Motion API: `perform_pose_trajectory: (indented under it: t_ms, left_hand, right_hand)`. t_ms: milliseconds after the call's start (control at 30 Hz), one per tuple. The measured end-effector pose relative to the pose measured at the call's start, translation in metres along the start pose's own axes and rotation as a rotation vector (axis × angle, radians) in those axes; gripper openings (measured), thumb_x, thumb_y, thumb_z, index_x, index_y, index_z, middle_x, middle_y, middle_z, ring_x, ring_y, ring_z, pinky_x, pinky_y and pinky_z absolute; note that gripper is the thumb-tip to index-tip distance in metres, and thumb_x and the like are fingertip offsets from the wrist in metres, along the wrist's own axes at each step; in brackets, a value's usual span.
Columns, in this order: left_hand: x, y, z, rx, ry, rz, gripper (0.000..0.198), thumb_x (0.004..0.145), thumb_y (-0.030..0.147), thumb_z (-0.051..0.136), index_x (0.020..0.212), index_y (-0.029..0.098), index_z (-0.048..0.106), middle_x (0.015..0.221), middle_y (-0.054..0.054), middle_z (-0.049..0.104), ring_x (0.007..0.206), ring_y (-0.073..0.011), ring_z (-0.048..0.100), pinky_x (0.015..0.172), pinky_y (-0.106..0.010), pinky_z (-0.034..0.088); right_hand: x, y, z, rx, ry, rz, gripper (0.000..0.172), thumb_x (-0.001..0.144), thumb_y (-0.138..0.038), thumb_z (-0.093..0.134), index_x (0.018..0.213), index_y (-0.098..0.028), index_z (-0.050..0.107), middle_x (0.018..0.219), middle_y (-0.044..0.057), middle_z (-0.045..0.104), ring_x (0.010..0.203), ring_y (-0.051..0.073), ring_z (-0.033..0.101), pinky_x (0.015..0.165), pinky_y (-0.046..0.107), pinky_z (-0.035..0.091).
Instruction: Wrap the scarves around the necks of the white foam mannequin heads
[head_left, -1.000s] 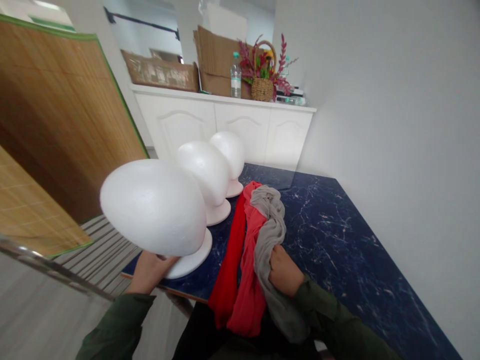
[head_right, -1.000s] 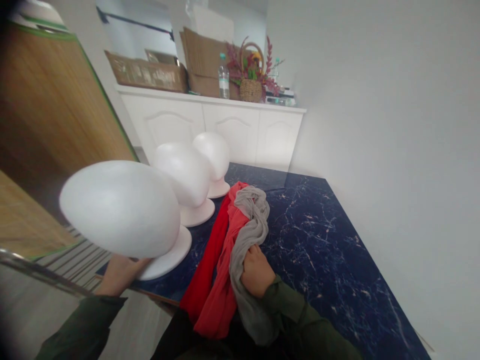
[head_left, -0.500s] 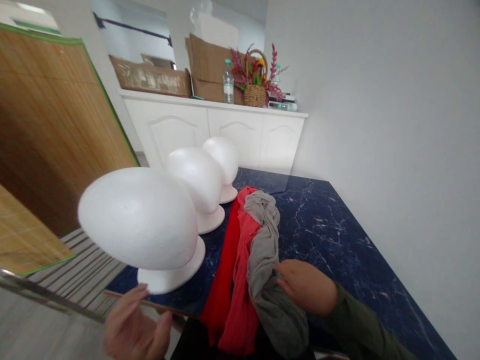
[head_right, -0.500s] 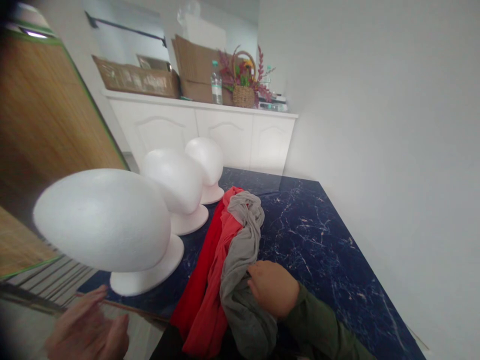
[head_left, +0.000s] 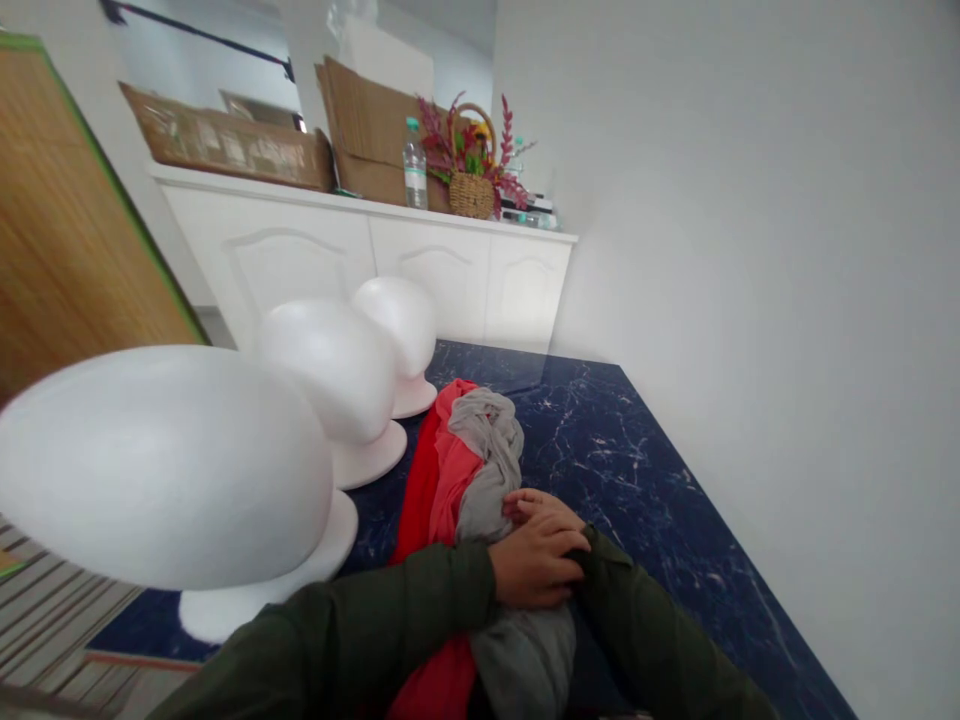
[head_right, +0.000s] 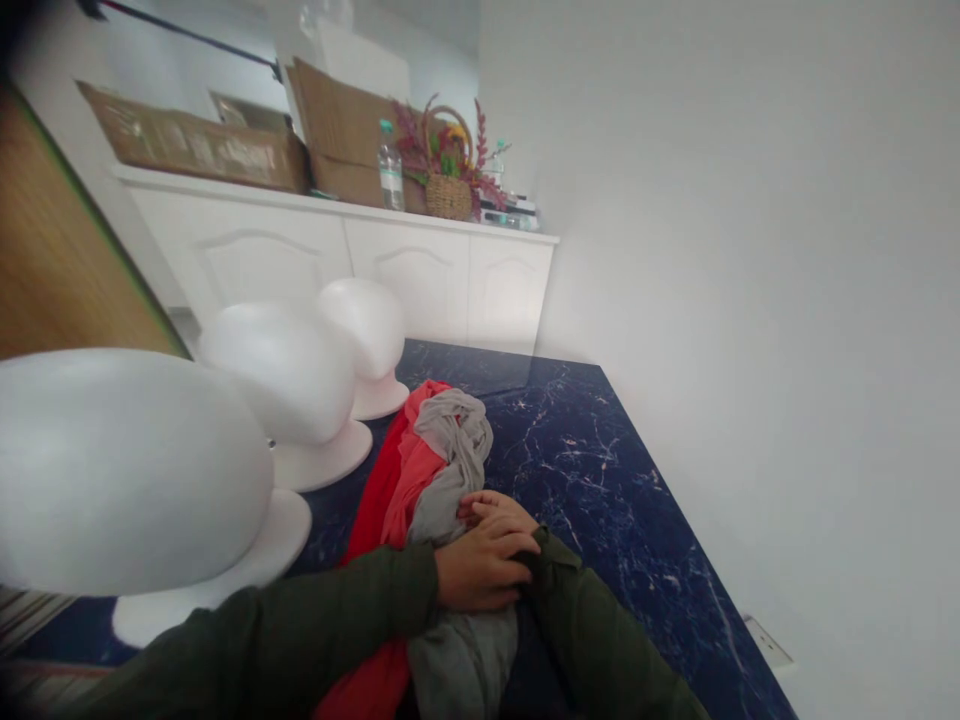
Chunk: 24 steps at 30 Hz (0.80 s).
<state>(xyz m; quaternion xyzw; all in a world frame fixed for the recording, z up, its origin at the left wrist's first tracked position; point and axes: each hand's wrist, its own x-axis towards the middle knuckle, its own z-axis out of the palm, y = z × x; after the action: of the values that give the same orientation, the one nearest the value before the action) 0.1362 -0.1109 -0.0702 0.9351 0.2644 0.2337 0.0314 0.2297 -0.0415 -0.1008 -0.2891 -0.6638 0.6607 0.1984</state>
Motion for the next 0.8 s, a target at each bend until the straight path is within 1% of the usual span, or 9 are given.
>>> perform_pose_trajectory:
  t_ms: [67,100,300,500,567,667,733,767,800]
  left_hand:
    - [-0.003,-0.004,0.009,0.006,-0.013,-0.011,0.028,0.070,0.031,0.056,0.096,0.020,0.057,0.118,-0.006,0.050,0.113,-0.0235,0.038,0.096,-0.039,0.031]
    - [-0.006,-0.005,0.010,-0.001,-0.010,-0.020,0.030,0.070,0.031,0.056,0.098,0.020,0.057,0.120,-0.006,0.049,0.114,-0.0234,0.036,0.097,-0.039,0.030]
    - [-0.013,-0.007,0.005,-0.017,-0.040,-0.040,0.029,0.071,0.030,0.055,0.099,0.022,0.056,0.124,-0.004,0.046,0.117,-0.0231,0.034,0.099,-0.040,0.028]
    - [-0.010,-0.010,0.006,-0.065,-0.010,-0.028,0.026,0.076,0.032,0.048,0.098,0.021,0.057,0.121,-0.005,0.050,0.117,-0.0200,0.036,0.099,-0.037,0.031]
    - [-0.010,-0.005,-0.004,-0.059,0.022,-0.032,0.025,0.079,0.030,0.044,0.099,0.020,0.056,0.117,-0.006,0.053,0.113,-0.0172,0.041,0.099,-0.033,0.032]
    - [-0.021,0.014,-0.032,-0.006,0.094,-0.023,0.024,0.079,0.026,0.043,0.099,0.021,0.054,0.108,-0.004,0.059,0.103,-0.0144,0.050,0.100,-0.031,0.032]
    - [-0.043,0.032,-0.053,0.019,0.177,-0.074,0.025,0.077,0.022,0.046,0.101,0.023,0.052,0.102,-0.002,0.062,0.097,-0.0137,0.054,0.099,-0.032,0.034]
    - [-0.060,0.042,-0.061,0.023,0.236,-0.143,0.027,0.076,0.020,0.048,0.102,0.024,0.051,0.099,-0.002,0.063,0.094,-0.0139,0.056,0.097,-0.032,0.037]
    - [-0.080,0.051,-0.067,0.042,0.332,-0.242,0.029,0.074,0.018,0.048,0.102,0.025,0.051,0.095,-0.003,0.064,0.091,-0.0150,0.057,0.092,-0.033,0.041]
  right_hand:
    - [0.005,0.003,-0.005,0.223,-0.063,0.054,0.023,0.080,-0.027,0.046,0.100,-0.017,0.049,0.089,0.006,0.061,0.081,0.016,0.060,0.080,0.037,0.043]
    - [0.009,0.005,-0.007,0.281,-0.078,0.070,0.024,0.078,-0.027,0.049,0.100,-0.017,0.049,0.087,0.005,0.061,0.080,0.016,0.060,0.080,0.037,0.043]
    - [0.020,0.016,-0.012,0.411,-0.105,0.154,0.032,0.069,-0.027,0.061,0.097,-0.015,0.051,0.082,0.003,0.062,0.074,0.015,0.060,0.083,0.037,0.040]
    - [0.021,0.013,-0.016,0.474,-0.137,0.196,0.036,0.065,-0.027,0.064,0.095,-0.014,0.050,0.082,0.004,0.063,0.074,0.015,0.061,0.079,0.034,0.042]
    - [0.021,0.011,-0.017,0.513,-0.138,0.212,0.033,0.068,-0.029,0.061,0.095,-0.013,0.050,0.080,0.005,0.063,0.074,0.015,0.061,0.077,0.032,0.042]
    - [0.018,0.009,-0.016,0.609,-0.139,0.203,0.029,0.075,-0.032,0.053,0.098,-0.013,0.050,0.080,0.005,0.063,0.074,0.014,0.061,0.074,0.029,0.043]
    - [0.016,0.009,-0.014,0.646,-0.150,0.196,0.028,0.077,-0.030,0.050,0.100,-0.014,0.049,0.081,0.005,0.062,0.075,0.013,0.061,0.072,0.028,0.043]
    - [0.015,0.009,-0.013,0.644,-0.148,0.195,0.027,0.077,-0.029,0.050,0.100,-0.014,0.048,0.082,0.005,0.062,0.074,0.013,0.061,0.070,0.027,0.044]
    - [0.014,0.009,-0.012,0.634,-0.138,0.194,0.026,0.077,-0.028,0.050,0.099,-0.014,0.048,0.082,0.005,0.062,0.074,0.013,0.061,0.069,0.027,0.044]
